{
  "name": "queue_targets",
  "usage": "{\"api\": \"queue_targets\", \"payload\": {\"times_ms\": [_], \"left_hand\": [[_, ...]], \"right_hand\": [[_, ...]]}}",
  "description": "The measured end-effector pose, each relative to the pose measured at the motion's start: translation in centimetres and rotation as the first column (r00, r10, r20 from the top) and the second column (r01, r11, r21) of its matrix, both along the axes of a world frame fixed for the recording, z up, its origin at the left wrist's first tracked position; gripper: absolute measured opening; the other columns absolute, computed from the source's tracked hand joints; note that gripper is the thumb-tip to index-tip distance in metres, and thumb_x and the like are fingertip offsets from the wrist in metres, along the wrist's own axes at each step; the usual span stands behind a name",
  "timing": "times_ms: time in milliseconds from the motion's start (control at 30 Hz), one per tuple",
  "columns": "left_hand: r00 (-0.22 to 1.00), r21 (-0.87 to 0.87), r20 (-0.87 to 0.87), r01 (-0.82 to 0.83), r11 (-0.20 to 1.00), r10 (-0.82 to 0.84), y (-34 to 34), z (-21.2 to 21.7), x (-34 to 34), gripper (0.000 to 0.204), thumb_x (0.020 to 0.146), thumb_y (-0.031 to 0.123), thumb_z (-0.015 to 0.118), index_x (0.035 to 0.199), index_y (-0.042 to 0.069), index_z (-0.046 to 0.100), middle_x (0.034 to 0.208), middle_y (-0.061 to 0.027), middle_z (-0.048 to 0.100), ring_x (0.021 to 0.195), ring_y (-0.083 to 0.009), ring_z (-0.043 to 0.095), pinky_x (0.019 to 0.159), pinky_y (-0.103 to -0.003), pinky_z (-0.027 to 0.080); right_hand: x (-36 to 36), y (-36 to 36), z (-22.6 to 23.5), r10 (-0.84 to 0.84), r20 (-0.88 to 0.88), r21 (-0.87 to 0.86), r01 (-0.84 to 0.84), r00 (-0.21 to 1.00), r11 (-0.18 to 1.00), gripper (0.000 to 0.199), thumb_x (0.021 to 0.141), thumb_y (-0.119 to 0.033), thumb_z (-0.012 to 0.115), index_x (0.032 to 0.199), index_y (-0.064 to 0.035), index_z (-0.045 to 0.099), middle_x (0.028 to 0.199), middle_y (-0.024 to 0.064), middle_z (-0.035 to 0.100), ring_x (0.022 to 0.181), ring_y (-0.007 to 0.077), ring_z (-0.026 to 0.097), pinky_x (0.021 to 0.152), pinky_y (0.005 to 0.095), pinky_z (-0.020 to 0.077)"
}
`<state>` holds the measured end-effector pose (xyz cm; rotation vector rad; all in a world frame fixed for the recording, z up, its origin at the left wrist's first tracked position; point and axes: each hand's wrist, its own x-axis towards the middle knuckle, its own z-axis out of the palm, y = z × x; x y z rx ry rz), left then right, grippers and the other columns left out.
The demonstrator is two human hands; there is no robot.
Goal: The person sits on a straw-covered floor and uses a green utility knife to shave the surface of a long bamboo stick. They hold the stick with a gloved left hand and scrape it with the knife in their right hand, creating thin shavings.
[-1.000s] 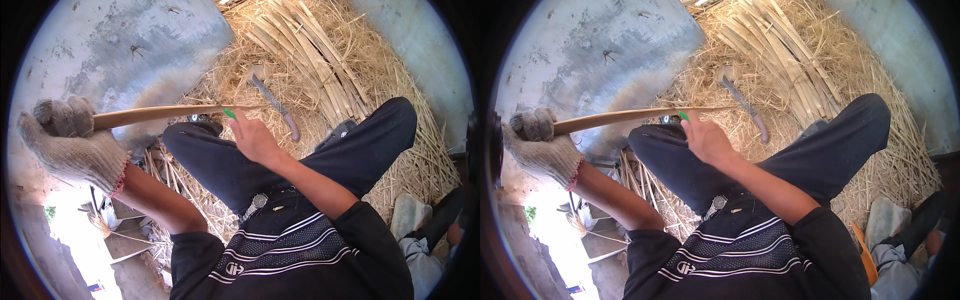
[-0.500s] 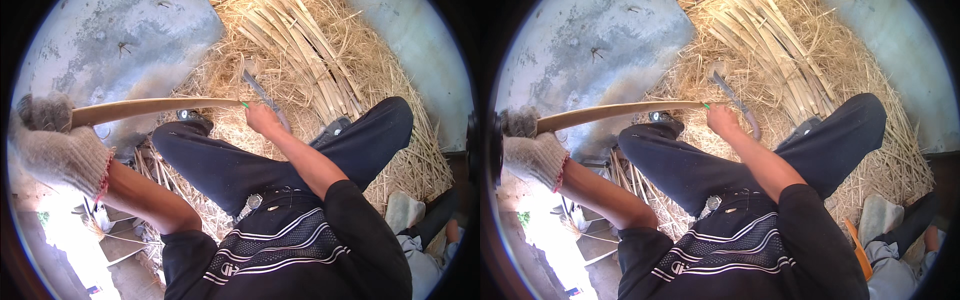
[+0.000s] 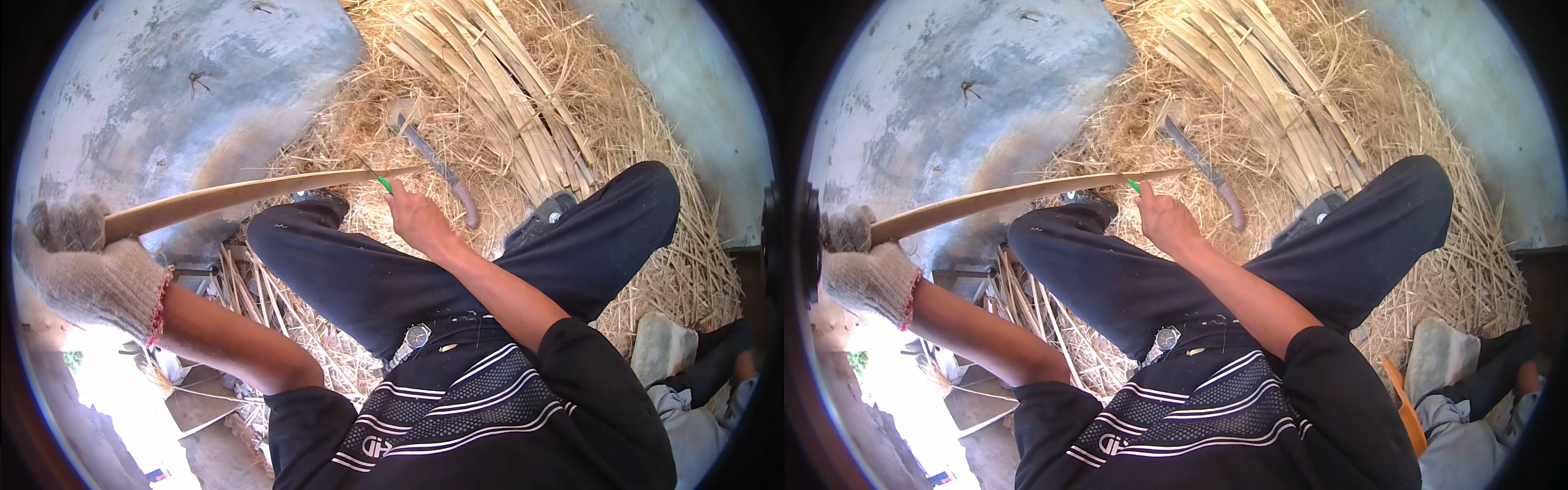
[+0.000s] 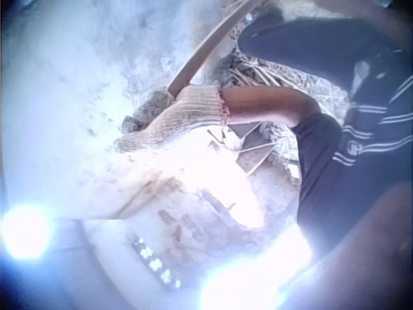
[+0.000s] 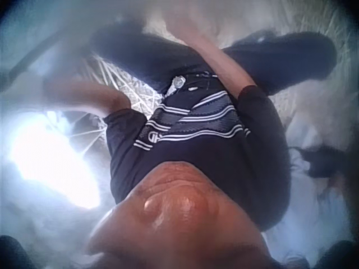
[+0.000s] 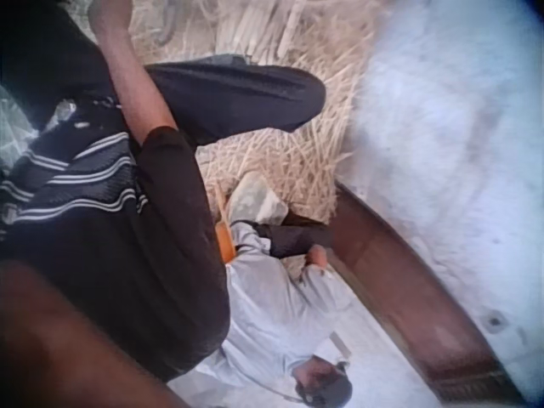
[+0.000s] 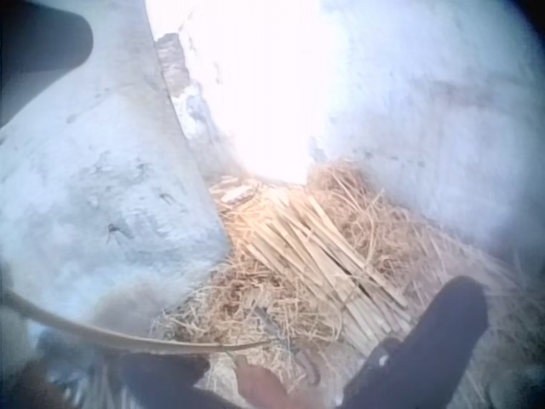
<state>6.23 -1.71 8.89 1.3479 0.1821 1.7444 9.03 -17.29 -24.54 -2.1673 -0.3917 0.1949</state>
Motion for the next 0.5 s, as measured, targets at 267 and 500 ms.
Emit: {"api": "queue_targets", "payload": {"times_ms": [267, 500], "left_hand": [[0.983, 0.121, -0.184, 0.045, 0.992, -0.022, 7.8, 0.1, -2.5, 0.016, 0.083, 0.002, 0.067, 0.085, -0.013, 0.061, 0.083, -0.0179, 0.066, 0.068, -0.0212, 0.067, 0.067, -0.03, 0.061], [0.613, 0.606, -0.354, -0.424, 0.672, 0.706, 2.7, -1.7, -1.3, 0.021, 0.092, 0.007, 0.052, 0.095, -0.011, 0.063, 0.077, -0.0104, 0.065, 0.06, -0.0117, 0.064, 0.053, -0.021, 0.057]], "right_hand": [[3.1, -1.3, -5.3, 0.042, 0.1, -0.324, -0.008, 0.994, 0.946, 0.017, 0.098, -0.013, 0.043, 0.112, -0.0038, 0.047, 0.062, 0.0205, 0.061, 0.059, 0.0372, 0.065, 0.052, 0.0479, 0.0525], [12.2, -3.8, -14.2, -0.019, 0.264, -0.911, 0.256, 0.964, 0.322, 0.023, 0.088, -0.001, 0.052, 0.109, -0.0037, 0.06, 0.077, 0.0127, 0.067, 0.068, 0.0298, 0.069, 0.056, 0.0456, 0.0549]]}}
